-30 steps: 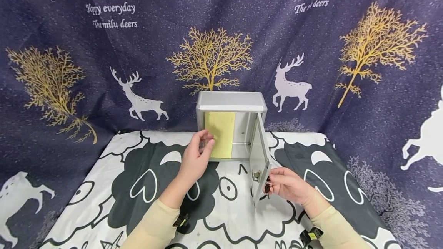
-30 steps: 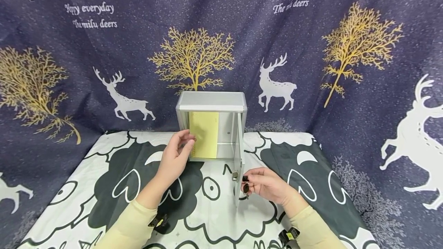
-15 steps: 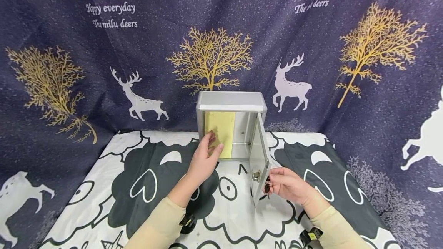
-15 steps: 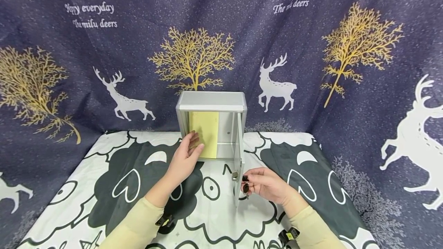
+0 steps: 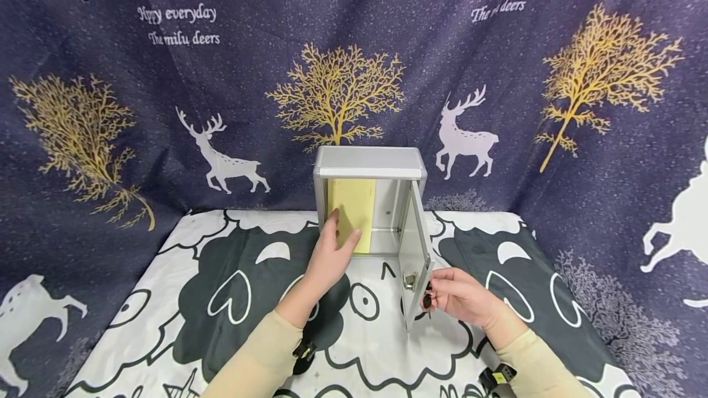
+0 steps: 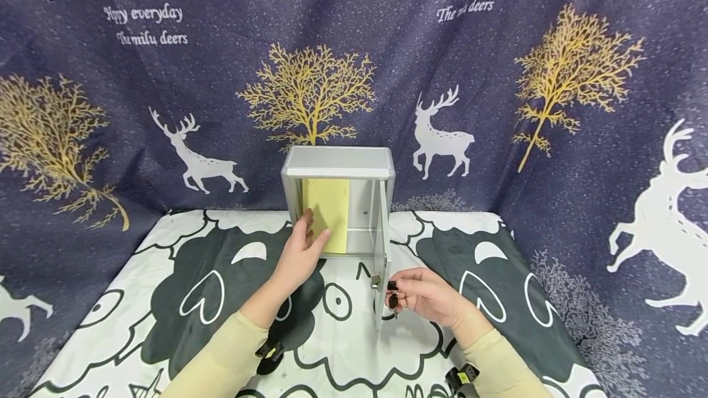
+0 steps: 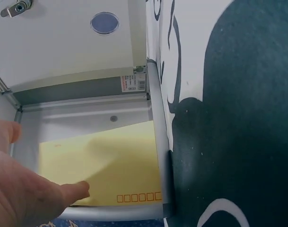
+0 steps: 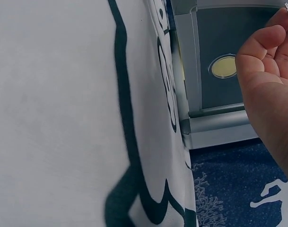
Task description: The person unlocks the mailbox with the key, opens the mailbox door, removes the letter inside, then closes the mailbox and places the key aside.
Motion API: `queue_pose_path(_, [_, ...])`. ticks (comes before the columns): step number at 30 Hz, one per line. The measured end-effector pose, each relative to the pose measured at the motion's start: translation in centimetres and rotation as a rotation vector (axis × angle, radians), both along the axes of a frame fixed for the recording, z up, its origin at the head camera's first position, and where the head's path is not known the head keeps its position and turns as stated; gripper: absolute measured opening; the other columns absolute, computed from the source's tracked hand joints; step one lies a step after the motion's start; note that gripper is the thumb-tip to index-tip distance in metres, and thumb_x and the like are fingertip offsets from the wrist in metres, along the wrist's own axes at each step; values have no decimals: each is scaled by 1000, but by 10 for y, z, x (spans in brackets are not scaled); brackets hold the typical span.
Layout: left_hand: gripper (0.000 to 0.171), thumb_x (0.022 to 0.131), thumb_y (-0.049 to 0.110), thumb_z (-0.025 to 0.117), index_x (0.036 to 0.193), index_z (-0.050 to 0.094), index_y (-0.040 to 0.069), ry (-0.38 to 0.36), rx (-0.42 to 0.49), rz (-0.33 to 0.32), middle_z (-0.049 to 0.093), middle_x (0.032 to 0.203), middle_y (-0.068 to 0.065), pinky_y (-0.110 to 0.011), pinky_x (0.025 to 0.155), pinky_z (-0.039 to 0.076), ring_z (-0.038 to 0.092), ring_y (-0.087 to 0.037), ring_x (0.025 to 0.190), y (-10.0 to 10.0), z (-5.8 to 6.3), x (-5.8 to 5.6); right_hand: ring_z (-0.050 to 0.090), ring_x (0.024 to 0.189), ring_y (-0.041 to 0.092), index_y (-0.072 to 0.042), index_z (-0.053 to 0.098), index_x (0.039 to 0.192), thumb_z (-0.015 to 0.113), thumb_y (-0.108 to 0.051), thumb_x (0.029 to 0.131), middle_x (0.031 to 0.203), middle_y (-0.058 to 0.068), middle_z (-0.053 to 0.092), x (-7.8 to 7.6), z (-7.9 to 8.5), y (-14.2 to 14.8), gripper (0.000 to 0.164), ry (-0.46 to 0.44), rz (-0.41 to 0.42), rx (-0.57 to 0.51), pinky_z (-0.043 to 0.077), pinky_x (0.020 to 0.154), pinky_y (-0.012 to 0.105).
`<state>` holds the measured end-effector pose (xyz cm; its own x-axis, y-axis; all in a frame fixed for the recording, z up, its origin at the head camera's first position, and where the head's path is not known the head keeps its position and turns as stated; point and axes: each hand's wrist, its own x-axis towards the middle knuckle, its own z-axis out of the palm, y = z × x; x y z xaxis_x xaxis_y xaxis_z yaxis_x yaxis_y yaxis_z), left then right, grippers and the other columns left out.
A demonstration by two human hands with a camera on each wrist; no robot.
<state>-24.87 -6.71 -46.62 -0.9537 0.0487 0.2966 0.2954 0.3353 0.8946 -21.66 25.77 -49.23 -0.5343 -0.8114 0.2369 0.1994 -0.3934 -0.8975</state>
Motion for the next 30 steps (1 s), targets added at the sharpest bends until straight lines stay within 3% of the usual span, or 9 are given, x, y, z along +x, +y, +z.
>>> queue_pose_path(10, [92,111,38,69,174,19,-6,-34,-38,54,26,176,-34,-63,132,27,27,-49,164,11,0,-5,77,102,13,0,74,133,33,-1,119,115,5,80,0,-2,0,43,-12,-1,-2,61,92,27])
queue_pose_path(17, [94,109,36,72,171,21,-13,-5,-42,116,29,173,-38,-59,133,28,30,-50,162,23,-1,-13,77,102,14,-2,75,133,35,-2,119,114,4,80,0,-3,1,43,-19,-12,8,61,92,28])
queue_pose_path(21, [97,106,35,73,171,20,-13,-13,-41,143,28,173,-39,-58,133,26,28,-50,163,27,-2,-16,77,100,13,-2,75,132,35,-2,119,115,6,81,-1,-4,2,42,-12,-13,10,61,91,28])
queue_pose_path(26, [103,104,38,75,173,17,-10,-33,-50,158,23,175,-38,-60,133,26,23,-50,165,31,-3,-17,76,99,13,-6,75,120,34,1,118,109,3,80,-2,-4,2,42,-15,-8,-4,61,91,29])
queue_pose_path(30, [105,103,41,75,174,16,-8,-30,-56,172,20,176,-38,-64,132,26,21,-52,165,34,-5,-19,76,99,13,-5,76,122,33,2,117,110,3,80,-1,-4,1,44,-20,-7,-11,61,92,29])
